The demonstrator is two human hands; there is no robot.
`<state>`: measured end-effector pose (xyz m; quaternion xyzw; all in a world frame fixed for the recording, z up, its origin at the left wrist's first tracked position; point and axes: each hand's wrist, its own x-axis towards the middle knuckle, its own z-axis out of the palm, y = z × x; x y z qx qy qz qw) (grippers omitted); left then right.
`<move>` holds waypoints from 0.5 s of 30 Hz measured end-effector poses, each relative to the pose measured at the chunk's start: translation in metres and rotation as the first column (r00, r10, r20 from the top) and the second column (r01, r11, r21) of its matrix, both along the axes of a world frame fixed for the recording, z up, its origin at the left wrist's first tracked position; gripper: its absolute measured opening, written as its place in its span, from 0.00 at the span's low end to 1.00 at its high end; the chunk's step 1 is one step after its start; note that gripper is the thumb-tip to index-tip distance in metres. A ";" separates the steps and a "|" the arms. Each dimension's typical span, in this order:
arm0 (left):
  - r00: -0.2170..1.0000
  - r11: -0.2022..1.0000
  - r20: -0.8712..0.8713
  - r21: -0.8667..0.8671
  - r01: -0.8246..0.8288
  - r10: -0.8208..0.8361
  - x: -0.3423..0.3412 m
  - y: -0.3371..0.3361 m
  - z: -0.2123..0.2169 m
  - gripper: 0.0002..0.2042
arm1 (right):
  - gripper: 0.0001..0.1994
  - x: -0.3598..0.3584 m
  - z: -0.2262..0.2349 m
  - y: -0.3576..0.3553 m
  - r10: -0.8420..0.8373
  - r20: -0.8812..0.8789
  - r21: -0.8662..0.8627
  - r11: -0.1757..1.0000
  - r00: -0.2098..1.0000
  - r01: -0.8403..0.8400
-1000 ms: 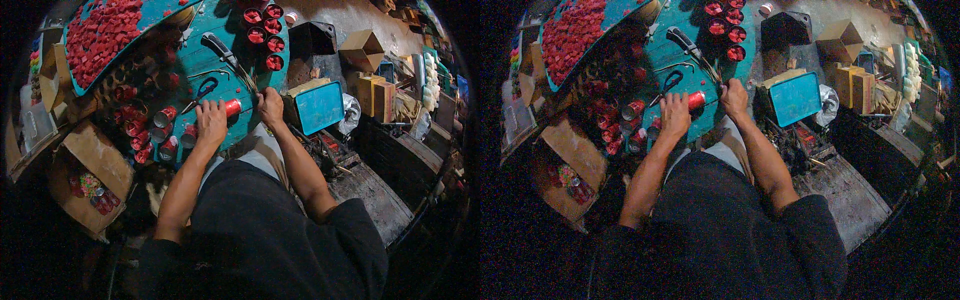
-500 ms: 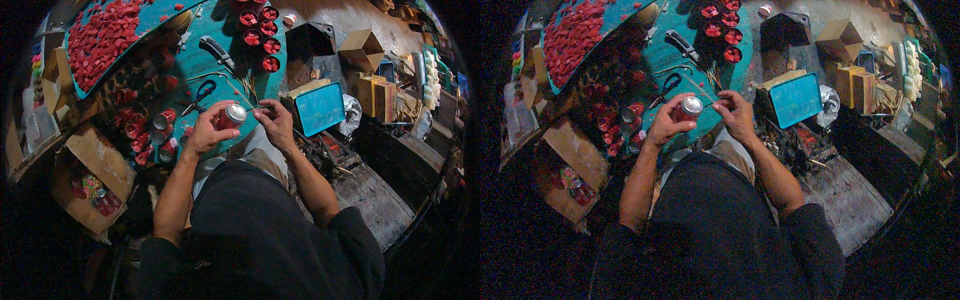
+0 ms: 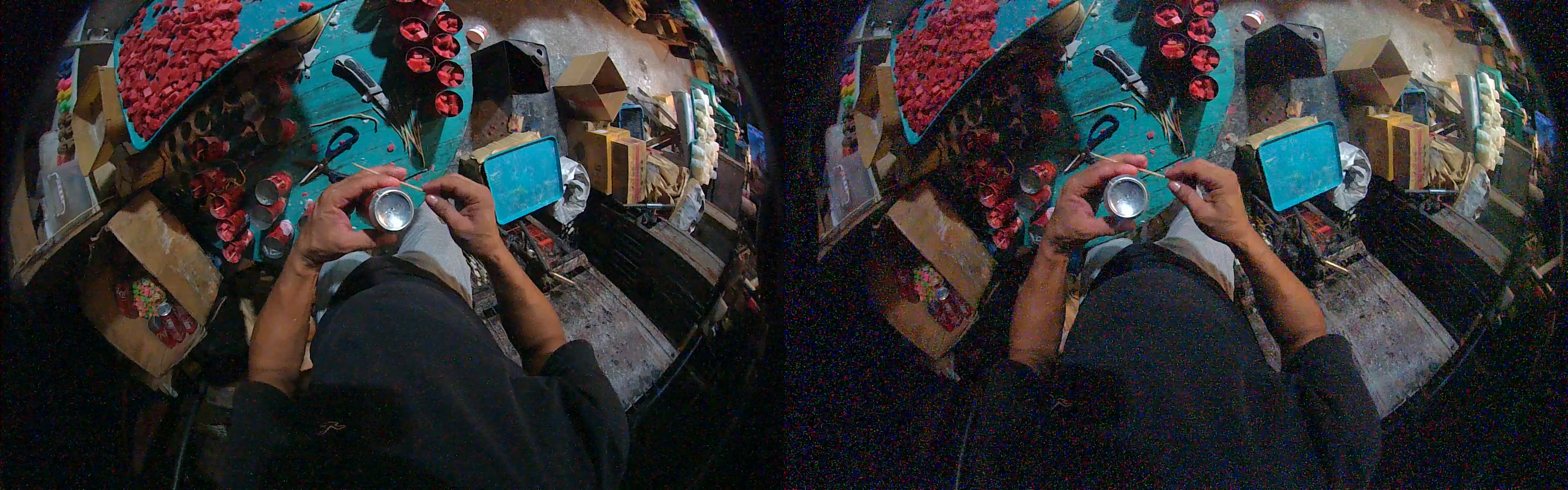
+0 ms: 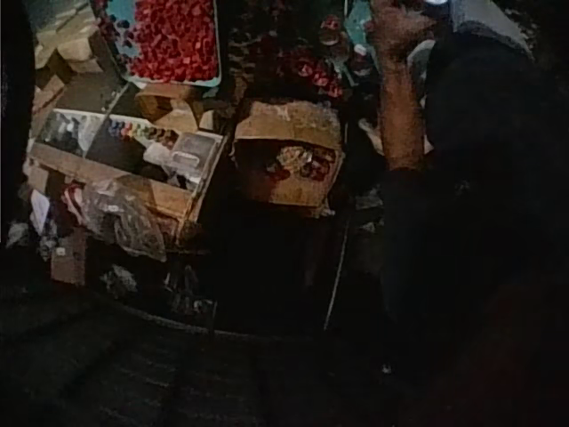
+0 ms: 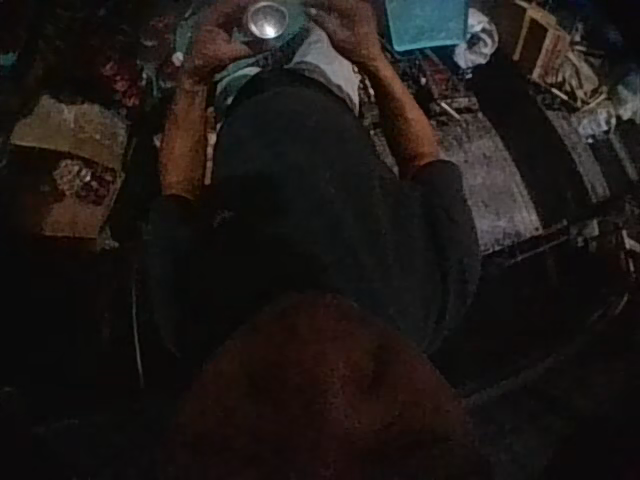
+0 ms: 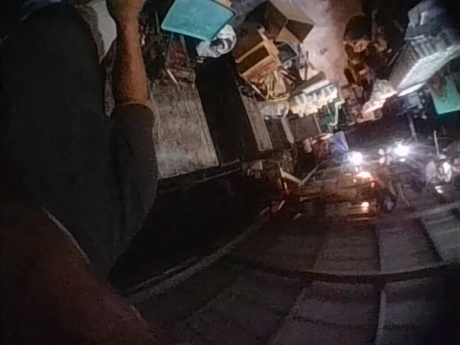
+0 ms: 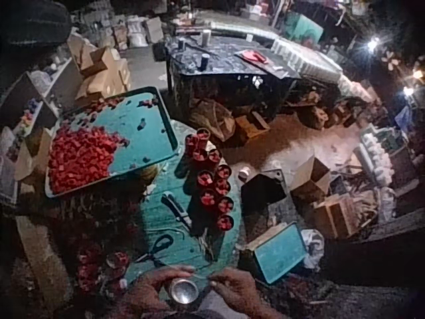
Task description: The person assembles small cylindrical containers by filling them with red granular material, inserting wooden sticks, and using a metal tool to press the contents. The person repeatedly picks up containers, fills them, and places them on the table.
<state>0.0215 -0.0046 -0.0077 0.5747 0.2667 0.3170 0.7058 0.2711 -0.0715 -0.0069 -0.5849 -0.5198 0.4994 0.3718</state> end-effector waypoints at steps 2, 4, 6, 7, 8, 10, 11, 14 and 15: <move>0.999 0.995 0.026 -0.094 -0.021 0.024 -0.001 -0.005 -0.004 0.36 | 0.10 -0.009 0.004 -0.001 -0.173 -0.369 -0.208 0.973 0.913 0.100; 0.995 0.994 0.090 -0.101 -0.035 0.044 0.000 -0.010 -0.014 0.37 | 0.10 -0.017 0.001 -0.003 -0.274 -0.515 -0.315 0.942 0.812 0.119; 0.991 0.991 0.118 -0.125 -0.054 0.069 0.000 -0.012 -0.015 0.37 | 0.10 -0.022 -0.009 -0.002 -0.269 -0.509 -0.303 0.945 0.818 0.122; 0.990 0.987 0.115 -0.144 -0.067 0.084 0.000 -0.012 -0.013 0.37 | 0.10 -0.021 -0.006 -0.001 -0.255 -0.442 -0.307 0.944 0.860 0.122; 0.989 0.983 0.111 -0.163 -0.080 0.099 -0.002 -0.012 -0.011 0.37 | 0.10 -0.018 0.001 0.002 -0.239 -0.373 -0.311 0.942 0.896 0.121; 0.995 0.995 0.065 -0.063 -0.074 0.078 -0.007 -0.005 -0.008 0.37 | 0.10 -0.013 0.012 0.006 -0.188 -0.294 -0.333 0.939 0.937 0.084; 0.997 0.998 0.040 -0.013 -0.068 0.069 -0.010 -0.003 -0.007 0.37 | 0.09 -0.009 0.014 0.009 -0.156 -0.285 -0.354 0.934 0.946 0.048; 0.999 0.991 0.001 -0.123 -0.054 0.054 -0.013 -0.005 -0.008 0.38 | 0.12 0.002 0.020 0.015 -0.176 -0.445 -0.442 0.896 0.878 -0.044; 0.997 0.980 0.027 -0.189 -0.065 0.071 -0.012 -0.008 -0.008 0.38 | 0.12 -0.001 0.023 0.012 -0.250 -0.571 -0.439 0.898 0.782 -0.034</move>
